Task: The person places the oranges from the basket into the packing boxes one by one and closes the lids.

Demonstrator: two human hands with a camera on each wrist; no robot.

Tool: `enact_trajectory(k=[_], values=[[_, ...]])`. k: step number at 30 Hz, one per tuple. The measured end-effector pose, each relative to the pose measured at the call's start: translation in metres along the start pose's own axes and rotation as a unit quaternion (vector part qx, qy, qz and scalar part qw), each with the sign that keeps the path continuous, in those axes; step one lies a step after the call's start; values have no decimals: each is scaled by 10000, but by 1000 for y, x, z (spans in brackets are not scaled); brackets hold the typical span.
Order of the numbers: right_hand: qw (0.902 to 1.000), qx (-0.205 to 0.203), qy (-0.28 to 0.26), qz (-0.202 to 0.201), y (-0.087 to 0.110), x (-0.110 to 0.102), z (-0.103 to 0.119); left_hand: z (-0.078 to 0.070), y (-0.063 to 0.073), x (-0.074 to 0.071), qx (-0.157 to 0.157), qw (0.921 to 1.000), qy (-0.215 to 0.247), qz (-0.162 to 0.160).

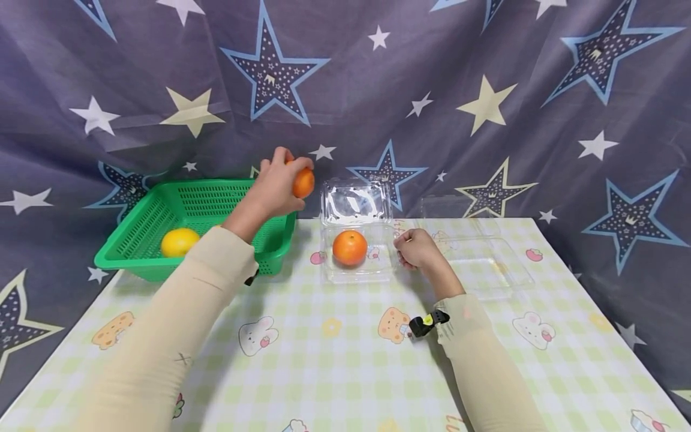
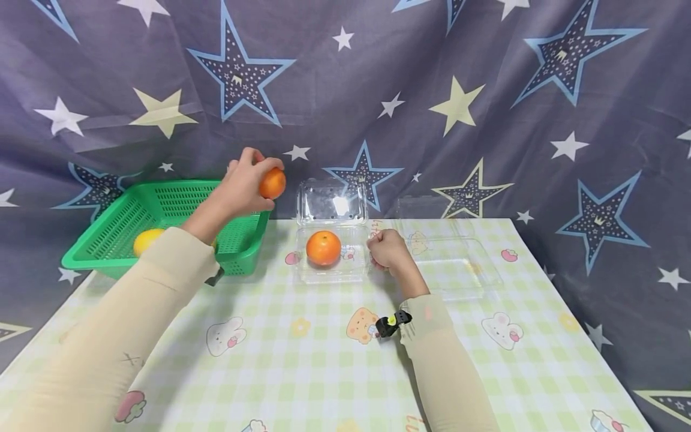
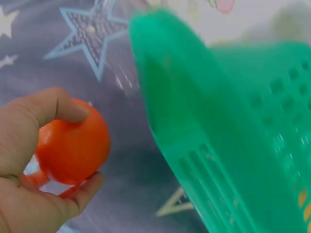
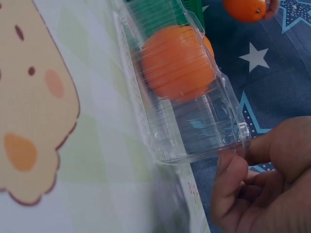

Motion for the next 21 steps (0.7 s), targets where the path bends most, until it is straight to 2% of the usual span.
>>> enact_trajectory(k=[13, 21], values=[[10000, 23, -57, 23, -2, 1, -3, -60, 3, 39, 547, 9984, 22, 169], [10000, 10, -31, 17, -2, 0, -3, -94, 7, 71, 913, 9941, 59, 586]])
Point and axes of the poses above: each hand's wrist, its own y-axis away from the middle knuckle, its own x-axis out of the palm, z = x × y, the point moved 9 cm from there along -y, towards the middle knuckle, and after that the axes turned 7 degrees about z, right-handed, at the moved point
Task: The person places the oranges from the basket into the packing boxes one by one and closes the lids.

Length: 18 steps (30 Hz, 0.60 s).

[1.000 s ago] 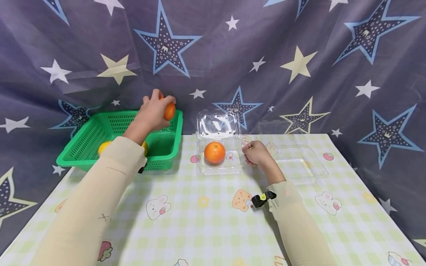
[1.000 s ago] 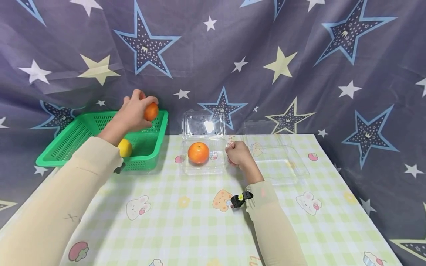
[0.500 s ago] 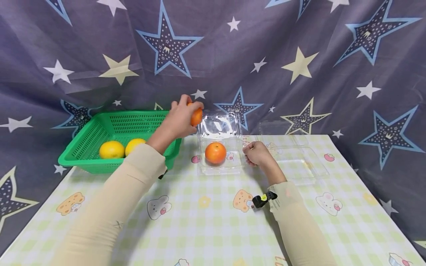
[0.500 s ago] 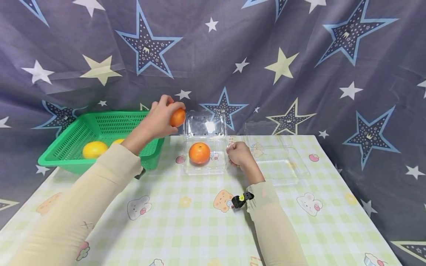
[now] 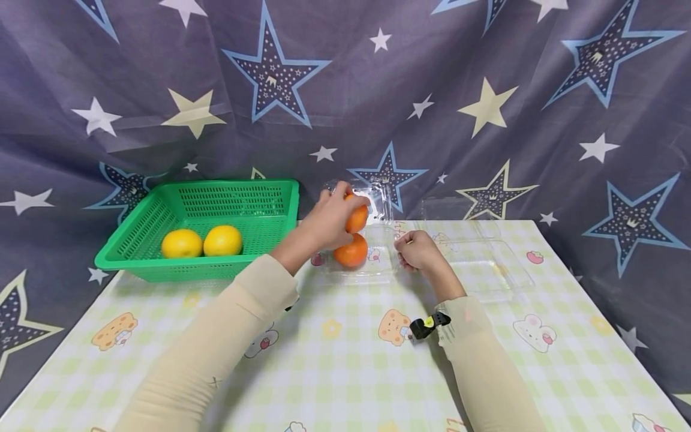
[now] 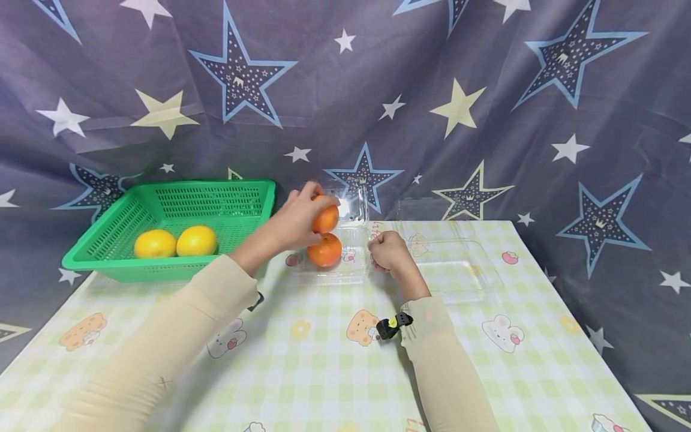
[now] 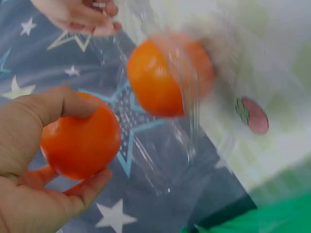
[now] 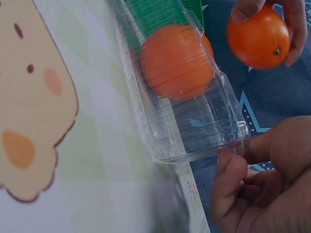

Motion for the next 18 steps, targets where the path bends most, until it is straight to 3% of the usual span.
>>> enact_trajectory(k=[9, 18], values=[[10000, -37, -31, -3, 0, -1, 0, -32, -1, 32, 656, 9972, 7, 346], [10000, 23, -58, 46, 2, -1, 1, -45, -3, 52, 1058, 9933, 98, 457]])
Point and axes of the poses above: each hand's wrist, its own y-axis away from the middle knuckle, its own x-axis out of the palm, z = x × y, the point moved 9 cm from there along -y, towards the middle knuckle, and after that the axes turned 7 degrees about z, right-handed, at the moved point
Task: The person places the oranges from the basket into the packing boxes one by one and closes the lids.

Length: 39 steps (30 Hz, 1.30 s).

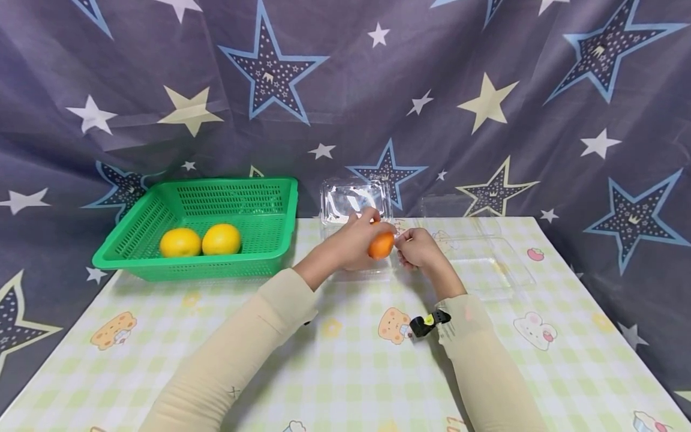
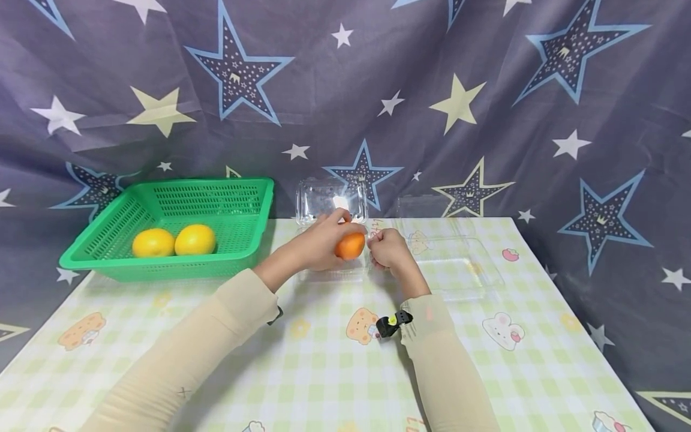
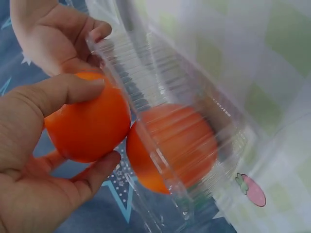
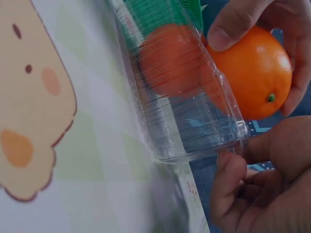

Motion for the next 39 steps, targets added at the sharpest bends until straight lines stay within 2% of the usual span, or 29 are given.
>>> enact_trajectory(k=[3, 7, 11, 16, 20, 31, 35, 39], values=[[10000, 22, -20, -9, 0, 0, 1, 0, -1, 4, -2, 10000, -34, 69], [10000, 52, 51, -13, 0, 0, 1, 2, 0, 8, -185, 9997, -99, 137], [9999, 59, 108, -25, 0, -2, 0, 2, -2, 10, -175, 9996, -76, 201], [9999, 99, 94, 3, -1, -2, -3, 2, -6, 17, -201, 9982, -219, 515], [9999, 146, 83, 15, -1, -2, -4, 2, -8, 24, -70, 9965, -395, 731], [9998, 127, 67, 164, -2, -2, -1, 3, -7, 34, 342, 9931, -655, 913], [9997, 153, 80, 174, -2, -2, -1, 7, -7, 36, 278, 9914, -789, 1005], [9997, 184, 85, 151, -3, -3, -1, 10, -6, 36, 218, 9915, -713, 1064]])
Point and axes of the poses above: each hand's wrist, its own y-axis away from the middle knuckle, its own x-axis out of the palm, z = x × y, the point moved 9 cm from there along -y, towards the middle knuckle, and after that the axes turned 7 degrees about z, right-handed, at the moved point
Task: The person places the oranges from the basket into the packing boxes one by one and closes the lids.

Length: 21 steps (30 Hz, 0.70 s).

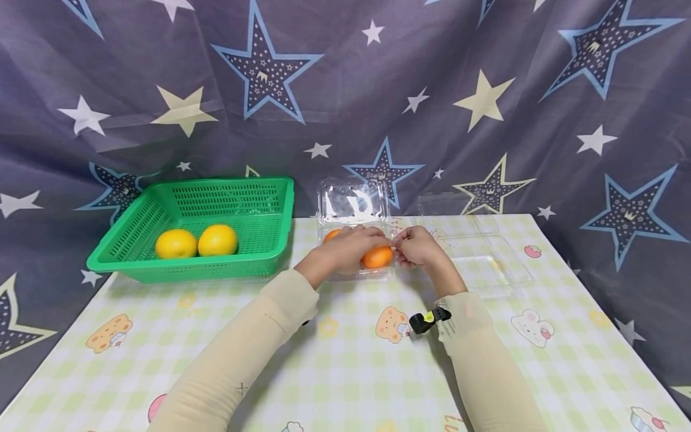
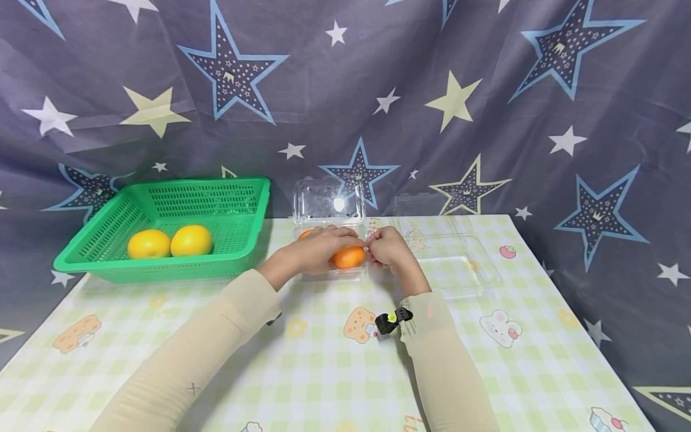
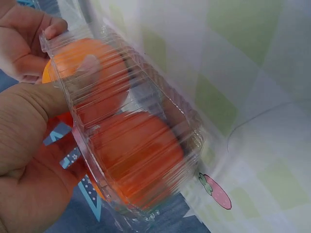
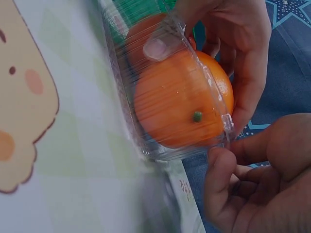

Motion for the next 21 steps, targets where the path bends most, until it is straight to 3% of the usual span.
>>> enact_trajectory(k=[11, 15, 18, 21], values=[[10000, 49, 33, -71, 0, -3, -1, 3, 4, -5, 167, 9997, 105, -119], [9999, 42, 115, -68, 2, -3, 2, 4, 6, -8, 241, 9986, 426, -204], [9999, 56, 139, -59, 3, -2, 2, 12, 8, -11, 74, 9959, 797, -412], [9998, 53, 149, -116, 3, -3, 1, 26, 10, -15, -374, 9904, 1074, -780]])
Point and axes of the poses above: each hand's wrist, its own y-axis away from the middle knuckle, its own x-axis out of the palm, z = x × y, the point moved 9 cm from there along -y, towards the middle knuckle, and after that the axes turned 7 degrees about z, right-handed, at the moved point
